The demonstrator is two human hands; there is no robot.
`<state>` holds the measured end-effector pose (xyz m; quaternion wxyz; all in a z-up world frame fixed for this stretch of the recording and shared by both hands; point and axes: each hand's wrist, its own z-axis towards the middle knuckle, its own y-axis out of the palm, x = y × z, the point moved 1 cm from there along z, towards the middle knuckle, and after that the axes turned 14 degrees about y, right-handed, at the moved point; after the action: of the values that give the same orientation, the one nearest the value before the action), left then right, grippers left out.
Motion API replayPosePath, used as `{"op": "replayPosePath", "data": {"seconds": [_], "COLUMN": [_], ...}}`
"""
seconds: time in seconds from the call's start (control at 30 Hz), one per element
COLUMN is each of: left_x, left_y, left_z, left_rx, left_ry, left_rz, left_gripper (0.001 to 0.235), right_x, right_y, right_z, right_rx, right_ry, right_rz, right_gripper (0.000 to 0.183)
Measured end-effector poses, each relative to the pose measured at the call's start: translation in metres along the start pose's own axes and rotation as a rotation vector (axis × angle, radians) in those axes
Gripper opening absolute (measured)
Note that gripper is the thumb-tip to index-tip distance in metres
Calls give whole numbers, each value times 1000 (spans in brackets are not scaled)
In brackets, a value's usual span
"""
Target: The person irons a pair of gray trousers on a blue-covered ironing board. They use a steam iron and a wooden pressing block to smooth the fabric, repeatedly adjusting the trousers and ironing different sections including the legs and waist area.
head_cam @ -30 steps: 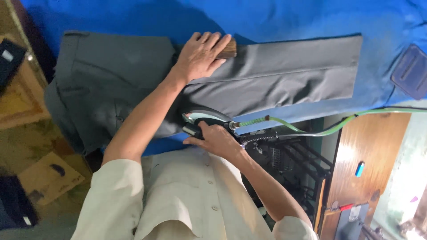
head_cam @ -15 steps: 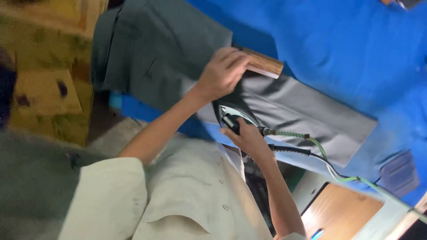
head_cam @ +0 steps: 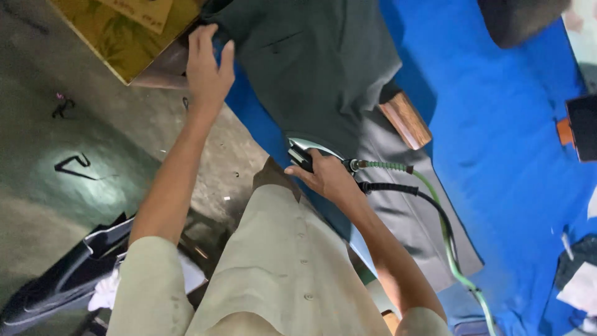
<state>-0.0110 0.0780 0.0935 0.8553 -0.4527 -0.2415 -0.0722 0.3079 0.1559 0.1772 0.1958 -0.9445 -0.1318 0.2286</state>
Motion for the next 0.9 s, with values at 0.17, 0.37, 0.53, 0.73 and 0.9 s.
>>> {"op": "replayPosePath", "data": {"seconds": [0.17, 0.37, 0.53, 0.73, 0.9], "left_x": [-17, 94, 146, 98, 70], "left_y": [20, -3, 77, 64, 52], "left_z": [17, 43, -72, -139, -144], "left_rx": [326, 123, -43, -158, -111], "left_ry": [-41, 484, 567, 580, 462], "left_rz": [157, 220, -48, 75, 88], "left_gripper": [53, 27, 24, 41, 44], "right_x": [0, 7, 39, 86, 62], "right_y": [5, 3, 16, 10, -7], "right_z": [1, -22, -43, -64, -76], "right_rx": [68, -32, 44, -91, -19], "right_ry": [8, 176, 197, 481, 657], "right_rz": [26, 53, 36, 206, 211], "right_gripper": [93, 83, 98, 97, 96]}}
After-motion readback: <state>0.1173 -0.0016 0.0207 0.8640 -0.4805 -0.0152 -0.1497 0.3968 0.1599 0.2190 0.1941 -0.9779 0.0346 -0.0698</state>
